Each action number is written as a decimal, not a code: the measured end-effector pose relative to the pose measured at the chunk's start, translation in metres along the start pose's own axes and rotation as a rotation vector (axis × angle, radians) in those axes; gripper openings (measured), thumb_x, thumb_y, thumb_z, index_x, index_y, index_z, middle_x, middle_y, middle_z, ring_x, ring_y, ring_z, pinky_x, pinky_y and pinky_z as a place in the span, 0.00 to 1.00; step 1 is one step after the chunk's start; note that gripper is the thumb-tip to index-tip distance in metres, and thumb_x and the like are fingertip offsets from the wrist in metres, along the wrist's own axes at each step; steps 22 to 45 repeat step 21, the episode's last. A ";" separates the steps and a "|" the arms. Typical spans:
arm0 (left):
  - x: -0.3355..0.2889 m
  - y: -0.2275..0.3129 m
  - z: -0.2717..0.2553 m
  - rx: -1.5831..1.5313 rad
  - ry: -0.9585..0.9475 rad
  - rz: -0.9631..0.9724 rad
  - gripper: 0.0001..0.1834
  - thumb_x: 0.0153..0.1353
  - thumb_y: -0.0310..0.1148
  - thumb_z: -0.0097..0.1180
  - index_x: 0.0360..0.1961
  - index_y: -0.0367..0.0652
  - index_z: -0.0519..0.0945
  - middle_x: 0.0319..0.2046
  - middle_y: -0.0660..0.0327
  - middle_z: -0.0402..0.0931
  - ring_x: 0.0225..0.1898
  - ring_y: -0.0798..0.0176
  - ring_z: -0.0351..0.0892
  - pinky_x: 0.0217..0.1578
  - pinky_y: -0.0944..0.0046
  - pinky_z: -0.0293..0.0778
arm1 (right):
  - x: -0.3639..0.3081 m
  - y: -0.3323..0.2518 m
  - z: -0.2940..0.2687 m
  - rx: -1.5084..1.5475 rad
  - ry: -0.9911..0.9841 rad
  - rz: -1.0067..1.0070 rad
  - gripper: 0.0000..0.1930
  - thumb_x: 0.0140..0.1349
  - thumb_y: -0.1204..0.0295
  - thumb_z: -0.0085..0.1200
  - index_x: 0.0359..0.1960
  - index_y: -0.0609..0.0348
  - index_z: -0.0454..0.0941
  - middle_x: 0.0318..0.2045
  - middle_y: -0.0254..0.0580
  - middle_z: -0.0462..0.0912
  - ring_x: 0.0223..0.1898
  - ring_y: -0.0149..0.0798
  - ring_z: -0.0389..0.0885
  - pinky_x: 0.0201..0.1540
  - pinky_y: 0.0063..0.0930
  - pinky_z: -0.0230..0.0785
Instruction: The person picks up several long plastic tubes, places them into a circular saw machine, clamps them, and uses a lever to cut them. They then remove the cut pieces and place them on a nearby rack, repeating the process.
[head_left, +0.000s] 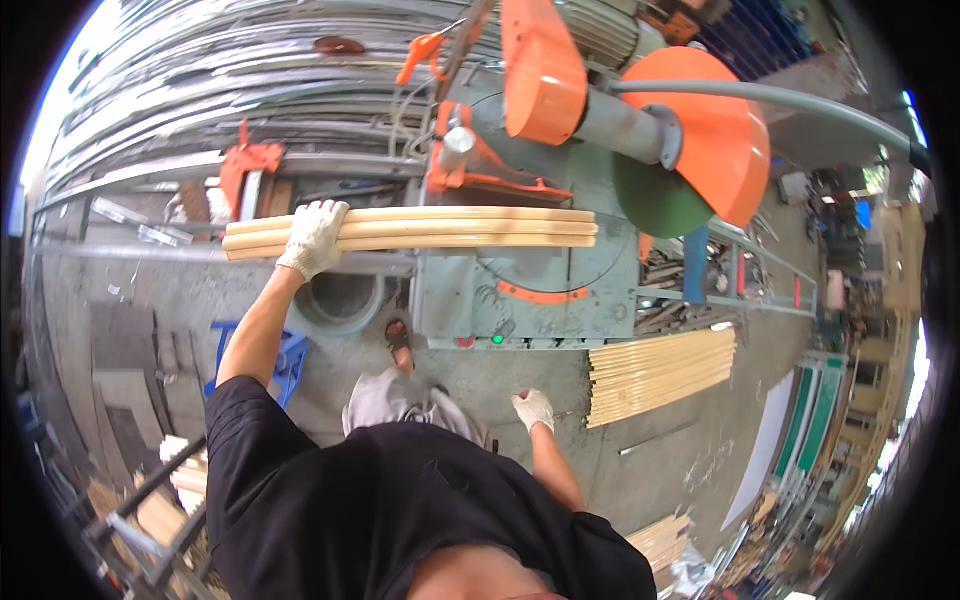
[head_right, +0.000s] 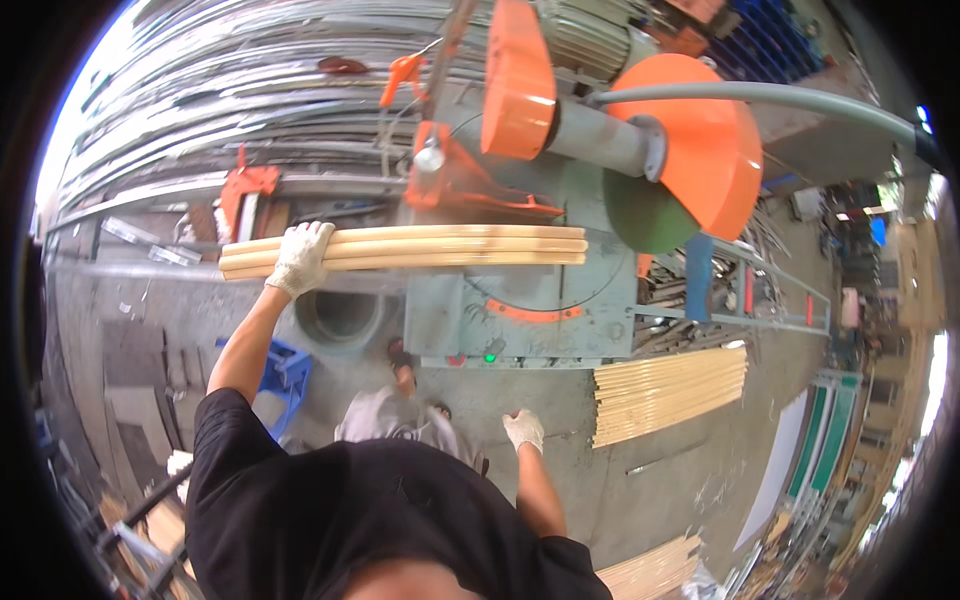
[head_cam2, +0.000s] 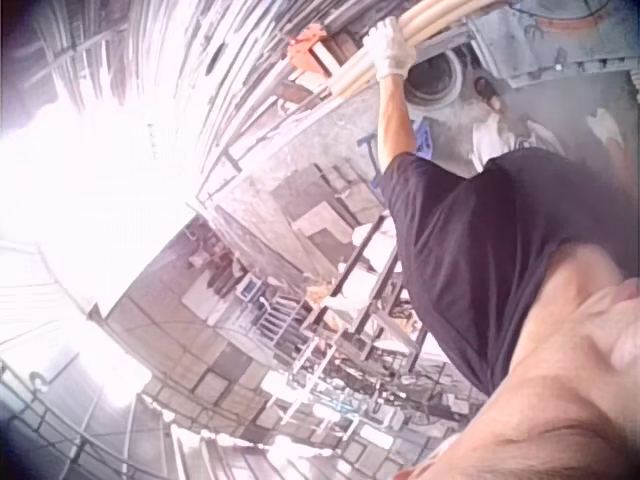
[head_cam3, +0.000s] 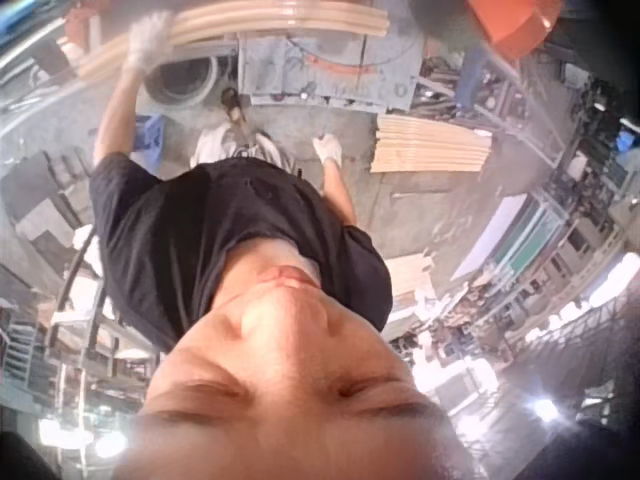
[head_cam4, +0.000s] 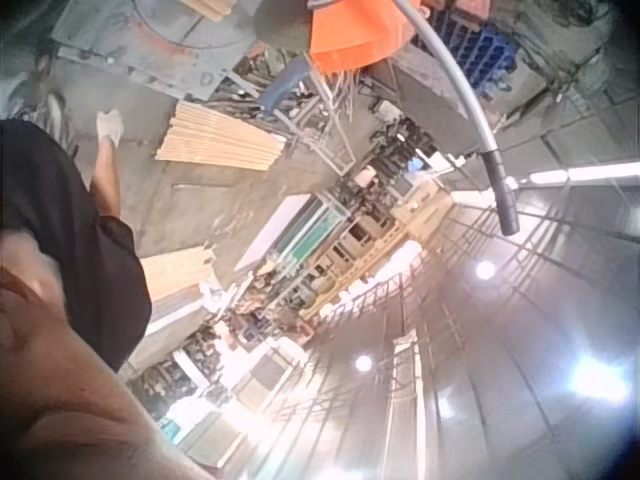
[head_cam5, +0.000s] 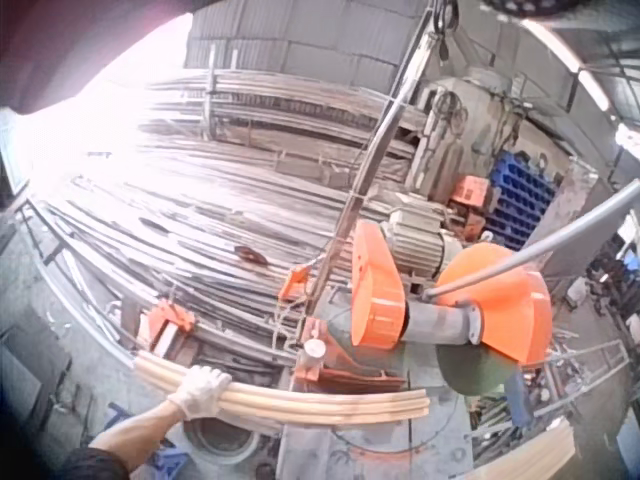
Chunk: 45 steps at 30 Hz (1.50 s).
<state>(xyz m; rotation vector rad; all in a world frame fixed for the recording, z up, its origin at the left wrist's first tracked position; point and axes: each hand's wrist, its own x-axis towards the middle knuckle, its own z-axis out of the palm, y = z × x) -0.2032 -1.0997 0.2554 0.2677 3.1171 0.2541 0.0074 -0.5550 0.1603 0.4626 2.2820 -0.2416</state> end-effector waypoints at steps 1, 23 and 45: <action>-0.031 0.004 -0.014 -0.026 0.013 -0.021 0.29 0.46 0.29 0.62 0.54 0.43 0.75 0.44 0.50 0.79 0.49 0.45 0.78 0.49 0.48 0.70 | -0.006 0.009 0.009 0.041 -0.020 0.010 0.23 0.59 0.51 0.59 0.45 0.56 0.87 0.46 0.56 0.87 0.51 0.57 0.85 0.55 0.47 0.76; -0.356 0.059 0.053 0.468 -0.944 -0.848 0.28 0.49 0.47 0.72 0.51 0.48 0.87 0.47 0.52 0.88 0.47 0.46 0.89 0.41 0.35 0.82 | -0.054 0.263 0.166 -0.067 -0.186 -0.332 0.21 0.55 0.54 0.64 0.42 0.57 0.88 0.42 0.54 0.89 0.48 0.51 0.88 0.53 0.43 0.77; -0.356 0.059 0.053 0.468 -0.944 -0.848 0.28 0.49 0.47 0.72 0.51 0.48 0.87 0.47 0.52 0.88 0.47 0.46 0.89 0.41 0.35 0.82 | -0.054 0.263 0.166 -0.067 -0.186 -0.332 0.21 0.55 0.54 0.64 0.42 0.57 0.88 0.42 0.54 0.89 0.48 0.51 0.88 0.53 0.43 0.77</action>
